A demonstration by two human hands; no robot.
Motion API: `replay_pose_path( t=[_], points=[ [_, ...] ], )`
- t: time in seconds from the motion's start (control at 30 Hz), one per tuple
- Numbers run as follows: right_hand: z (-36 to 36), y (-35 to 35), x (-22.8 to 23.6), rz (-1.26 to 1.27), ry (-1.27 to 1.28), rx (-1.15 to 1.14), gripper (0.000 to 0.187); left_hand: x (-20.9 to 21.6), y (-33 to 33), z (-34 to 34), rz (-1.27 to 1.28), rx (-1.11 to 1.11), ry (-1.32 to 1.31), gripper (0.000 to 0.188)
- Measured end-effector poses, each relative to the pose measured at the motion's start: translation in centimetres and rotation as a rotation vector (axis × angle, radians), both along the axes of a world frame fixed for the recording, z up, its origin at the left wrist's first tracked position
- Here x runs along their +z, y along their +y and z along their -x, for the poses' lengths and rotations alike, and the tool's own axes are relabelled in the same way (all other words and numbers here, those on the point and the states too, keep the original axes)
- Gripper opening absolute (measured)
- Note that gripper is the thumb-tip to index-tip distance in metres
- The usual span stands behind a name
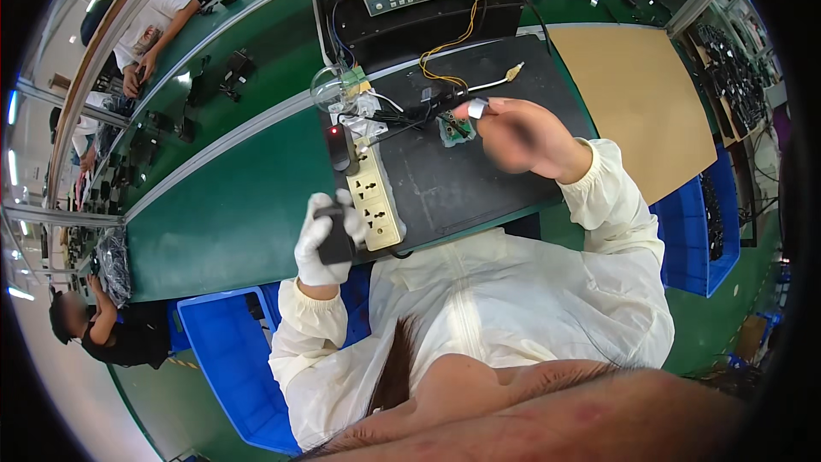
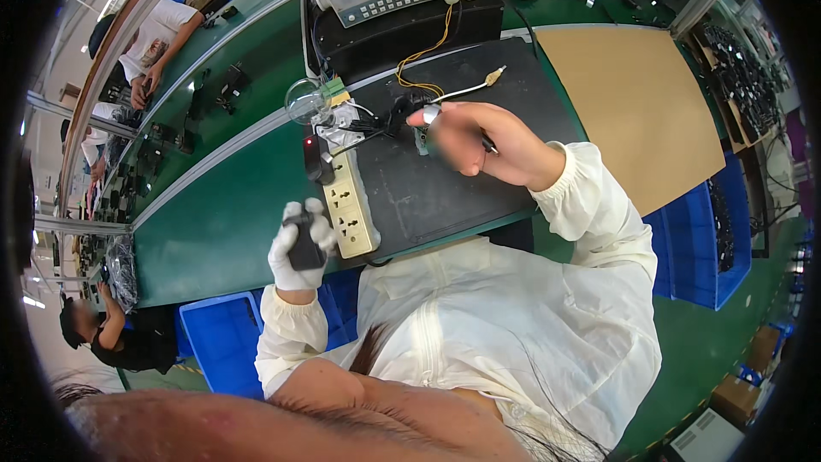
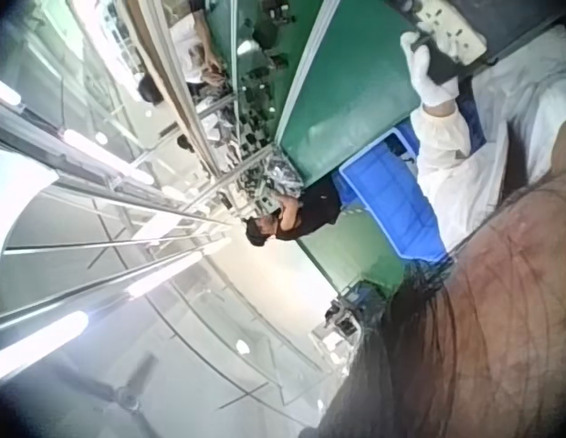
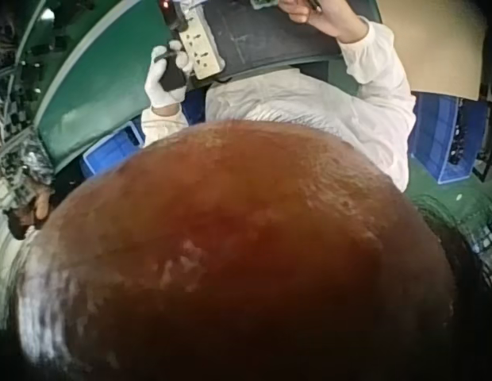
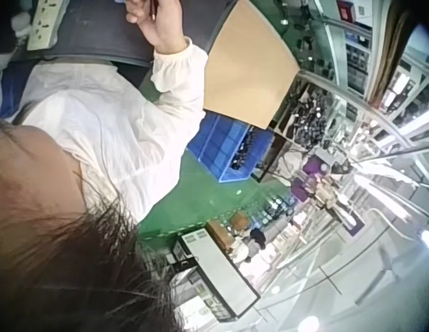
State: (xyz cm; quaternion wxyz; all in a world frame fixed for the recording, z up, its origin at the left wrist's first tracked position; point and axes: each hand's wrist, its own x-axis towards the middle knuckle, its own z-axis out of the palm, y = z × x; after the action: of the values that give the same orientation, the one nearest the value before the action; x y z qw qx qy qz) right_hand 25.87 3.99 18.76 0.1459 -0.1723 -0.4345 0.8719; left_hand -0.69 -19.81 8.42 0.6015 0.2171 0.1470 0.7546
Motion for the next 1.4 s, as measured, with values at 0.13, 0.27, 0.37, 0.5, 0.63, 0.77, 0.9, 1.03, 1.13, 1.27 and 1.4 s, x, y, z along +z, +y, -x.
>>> replay_pose_path(
  t=[0.13,0.27,0.37,0.5,0.63,0.77,0.9,1.03,1.13,1.27,1.4],
  points=[
    [-0.6,0.8,-1.3,0.122,-0.043,0.145,0.037,0.5,0.6,-0.2,0.424,0.408,0.382,0.043],
    [-0.7,0.3,-0.8,0.103,-0.098,0.192,0.033,-0.3,1.2,-0.6,0.408,0.571,0.823,0.047],
    [-0.6,0.1,-0.4,0.001,-0.167,0.189,0.03,1.1,1.7,-1.0,0.453,0.542,0.926,0.048],
    [-0.8,0.0,-1.0,-0.178,-0.183,0.167,0.029,1.7,1.7,-1.3,0.503,0.519,0.997,0.05],
    [-0.4,0.1,-1.5,-0.347,-0.224,0.093,0.024,2.1,0.9,-1.3,0.543,0.516,1.071,0.054],
    [0.5,1.1,-5.0,-1.08,-0.237,-0.164,0.017,2.0,0.8,-1.6,0.571,0.573,1.138,0.062],
    [0.5,2.1,-5.9,-1.51,-0.491,-0.418,0.014,1.2,1.2,-1.7,0.533,0.65,1.119,0.072],
    [0.4,3.0,-6.1,-1.823,-0.494,-0.484,0.019,1.5,2.4,-1.6,0.485,0.599,1.06,0.078],
    [0.4,2.7,-5.3,-1.974,-0.54,-0.67,0.025,1.3,2.1,-1.4,0.474,0.556,1.001,0.08],
    [0.5,2.0,-4.8,-2.062,-0.661,-0.722,0.029,1.2,1.8,-1.3,0.462,0.522,0.943,0.082],
    [0.0,2.5,-5.5,-1.626,-0.501,-0.52,0.031,1.4,2.7,0.4,0.43,0.467,0.954,0.085]
  ],
)
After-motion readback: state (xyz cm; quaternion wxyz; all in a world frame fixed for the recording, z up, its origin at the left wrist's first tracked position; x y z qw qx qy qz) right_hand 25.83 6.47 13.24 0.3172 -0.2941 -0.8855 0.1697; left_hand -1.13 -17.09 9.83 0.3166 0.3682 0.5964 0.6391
